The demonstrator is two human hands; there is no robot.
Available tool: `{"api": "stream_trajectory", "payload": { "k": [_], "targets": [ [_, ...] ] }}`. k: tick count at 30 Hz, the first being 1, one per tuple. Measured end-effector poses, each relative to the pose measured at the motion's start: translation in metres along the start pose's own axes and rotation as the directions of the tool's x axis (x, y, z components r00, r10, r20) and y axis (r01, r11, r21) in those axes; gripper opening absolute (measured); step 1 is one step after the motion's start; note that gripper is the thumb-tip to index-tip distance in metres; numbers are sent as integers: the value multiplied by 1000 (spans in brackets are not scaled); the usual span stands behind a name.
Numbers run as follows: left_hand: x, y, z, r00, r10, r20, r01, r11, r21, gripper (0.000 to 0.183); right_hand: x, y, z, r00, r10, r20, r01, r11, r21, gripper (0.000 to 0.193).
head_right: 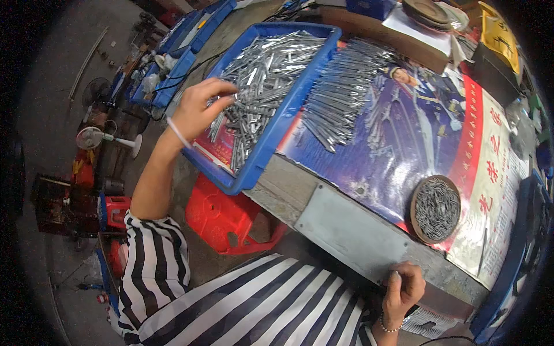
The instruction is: The person assembles small metal components by picking up metal strips from a tray, taking pins from a bowl, and joining them together by hand before arranging the assembled pieces on the table.
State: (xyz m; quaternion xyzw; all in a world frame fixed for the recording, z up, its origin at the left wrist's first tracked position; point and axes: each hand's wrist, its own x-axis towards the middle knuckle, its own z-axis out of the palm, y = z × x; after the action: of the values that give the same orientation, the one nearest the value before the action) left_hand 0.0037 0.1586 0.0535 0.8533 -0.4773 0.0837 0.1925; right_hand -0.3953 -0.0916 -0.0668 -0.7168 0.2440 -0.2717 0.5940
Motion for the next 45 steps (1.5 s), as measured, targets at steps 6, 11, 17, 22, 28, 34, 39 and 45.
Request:
{"api": "stream_trajectory", "payload": {
  "k": [6, 11, 17, 22, 28, 34, 39, 45],
  "targets": [
    [-77, -63, -27, 856, -452, 251, 458, 888, 38, 21, 0, -1, 3, 999, 25, -34, -28, 997, -78, 7],
    [-88, -60, -10, 823, -394, 409, 472, 875, -107, 20, -1, -4, 8, 997, 5, -77, -19, 984, -176, 12],
    [-73, -48, 8, 803, -34, 594, 184, 964, -194, 20, -2, 5, 4, 998, -30, -57, 18, 980, -197, 13],
    [-61, -57, 9, 528, 52, 848, 314, 915, -252, 22, -1, 9, 4, 998, -54, -29, 47, 980, -194, 13],
    [-58, -61, 14, 499, 154, 852, 262, 911, -318, 22, -2, 11, 3, 994, -60, -89, 36, 969, -243, 16],
    [-40, -40, 1, 374, 63, 925, 291, 939, -182, 23, -2, 11, 1, 997, -65, -44, 54, 975, -217, 12],
    [-48, -38, -13, 433, 105, 895, 282, 927, -246, 24, 0, 4, 5, 998, -36, -57, 24, 980, -200, 11],
    [-53, -8, -37, 612, 167, 773, 95, 955, -281, 20, 0, 7, 4, 996, -60, -60, 50, 985, -167, 7]
  ]
}}
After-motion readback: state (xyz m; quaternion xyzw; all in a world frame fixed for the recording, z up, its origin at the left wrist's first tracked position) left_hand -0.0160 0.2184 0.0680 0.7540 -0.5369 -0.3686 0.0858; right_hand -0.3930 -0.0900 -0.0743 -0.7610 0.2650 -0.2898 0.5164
